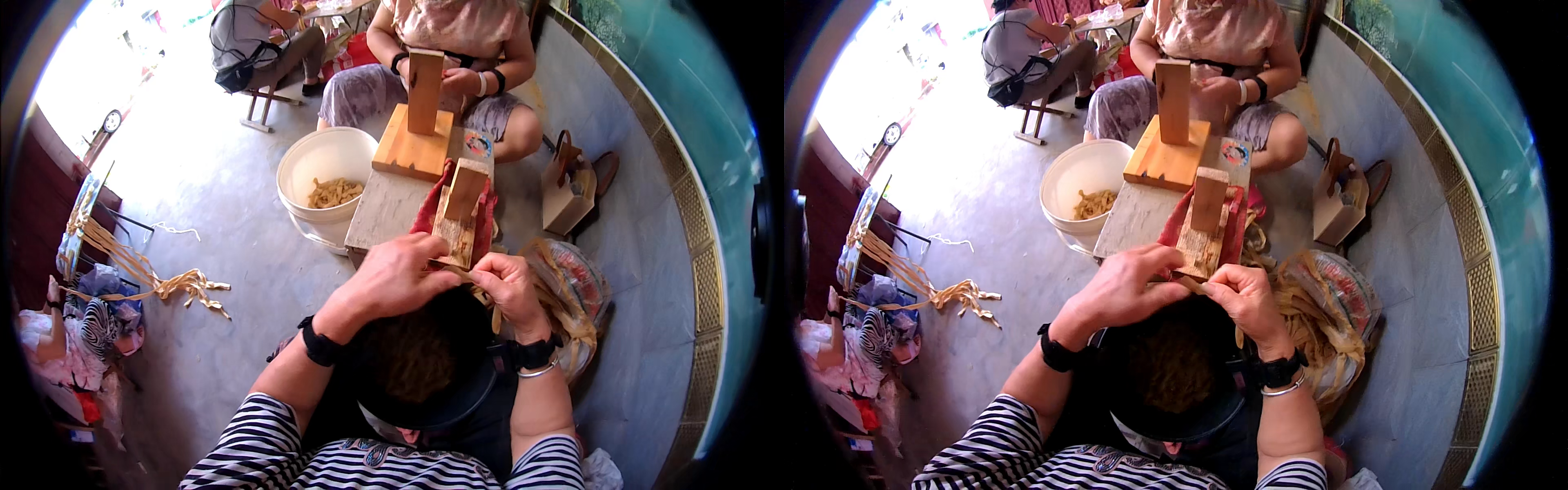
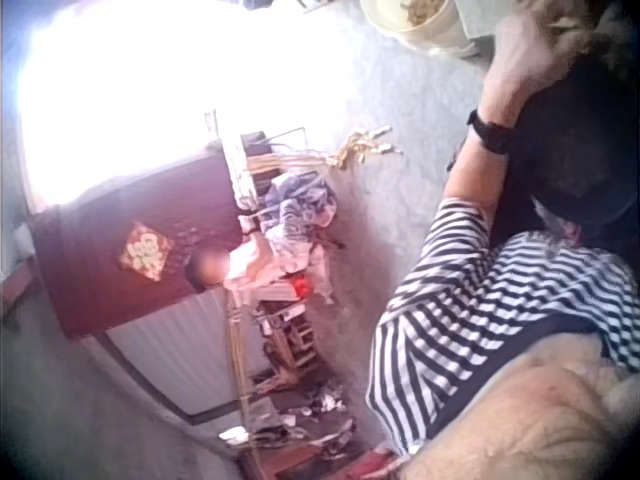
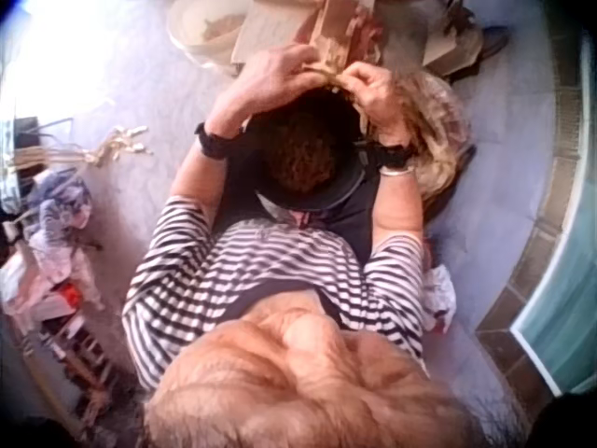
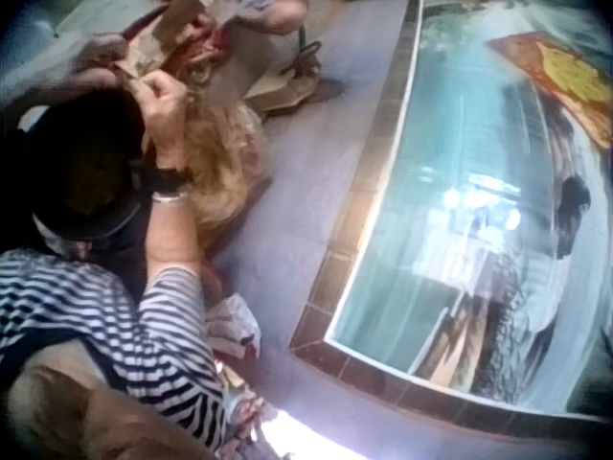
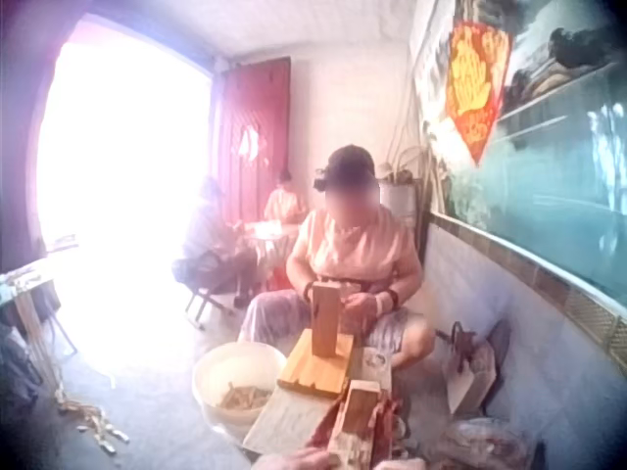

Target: The person prepares food items by wrapping thin light-colored strips around a small core using a wooden slot tool. They repeat the action with several strips and place the finished pieces into a black bucket.

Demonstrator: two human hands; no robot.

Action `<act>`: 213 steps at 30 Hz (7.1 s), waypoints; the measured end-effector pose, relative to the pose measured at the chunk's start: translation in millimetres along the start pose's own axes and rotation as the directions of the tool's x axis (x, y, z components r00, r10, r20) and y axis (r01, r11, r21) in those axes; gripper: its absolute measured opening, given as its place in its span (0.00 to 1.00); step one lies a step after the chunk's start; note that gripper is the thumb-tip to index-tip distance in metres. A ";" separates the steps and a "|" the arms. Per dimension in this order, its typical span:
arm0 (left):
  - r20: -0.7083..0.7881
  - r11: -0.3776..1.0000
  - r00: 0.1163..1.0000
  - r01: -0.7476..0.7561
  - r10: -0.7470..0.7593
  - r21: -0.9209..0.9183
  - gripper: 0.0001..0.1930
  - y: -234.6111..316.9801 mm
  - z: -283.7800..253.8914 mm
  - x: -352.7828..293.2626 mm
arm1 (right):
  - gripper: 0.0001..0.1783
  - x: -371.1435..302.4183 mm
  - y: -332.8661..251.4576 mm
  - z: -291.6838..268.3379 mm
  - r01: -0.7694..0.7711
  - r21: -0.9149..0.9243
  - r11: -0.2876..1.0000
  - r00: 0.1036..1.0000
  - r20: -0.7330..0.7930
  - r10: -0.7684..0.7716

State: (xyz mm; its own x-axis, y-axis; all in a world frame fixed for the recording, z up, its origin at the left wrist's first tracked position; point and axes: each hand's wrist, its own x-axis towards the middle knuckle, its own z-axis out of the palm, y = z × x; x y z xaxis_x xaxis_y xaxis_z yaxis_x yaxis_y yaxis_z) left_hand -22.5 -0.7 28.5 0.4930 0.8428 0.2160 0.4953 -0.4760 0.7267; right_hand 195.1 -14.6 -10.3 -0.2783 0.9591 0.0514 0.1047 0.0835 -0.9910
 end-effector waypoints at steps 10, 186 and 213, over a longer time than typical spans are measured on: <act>0.541 0.893 0.836 0.174 0.089 -0.416 0.14 -15.9 -3.7 2.6 | 0.09 -11.2 -22.8 5.8 -0.163 0.490 0.856 0.981 0.174 0.087; 0.496 0.962 0.825 -0.233 0.271 -0.139 0.08 175.4 136.2 -31.9 | 0.13 -476.7 188.6 -45.9 -0.396 0.632 0.666 0.234 -0.632 0.739; 0.685 0.937 0.658 -0.332 0.314 -0.110 0.12 220.2 169.2 -64.6 | 0.14 -551.5 186.8 -16.8 -0.659 0.096 0.746 0.617 -0.498 0.609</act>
State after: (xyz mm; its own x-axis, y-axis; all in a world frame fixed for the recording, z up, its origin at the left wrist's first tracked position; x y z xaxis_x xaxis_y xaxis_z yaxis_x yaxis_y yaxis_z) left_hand 175.7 -202.5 64.3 0.9694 0.2331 -0.0766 0.2216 -0.6983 0.6806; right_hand 384.2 -523.4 -221.7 0.3670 0.7775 -0.5107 0.1700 -0.5958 -0.7849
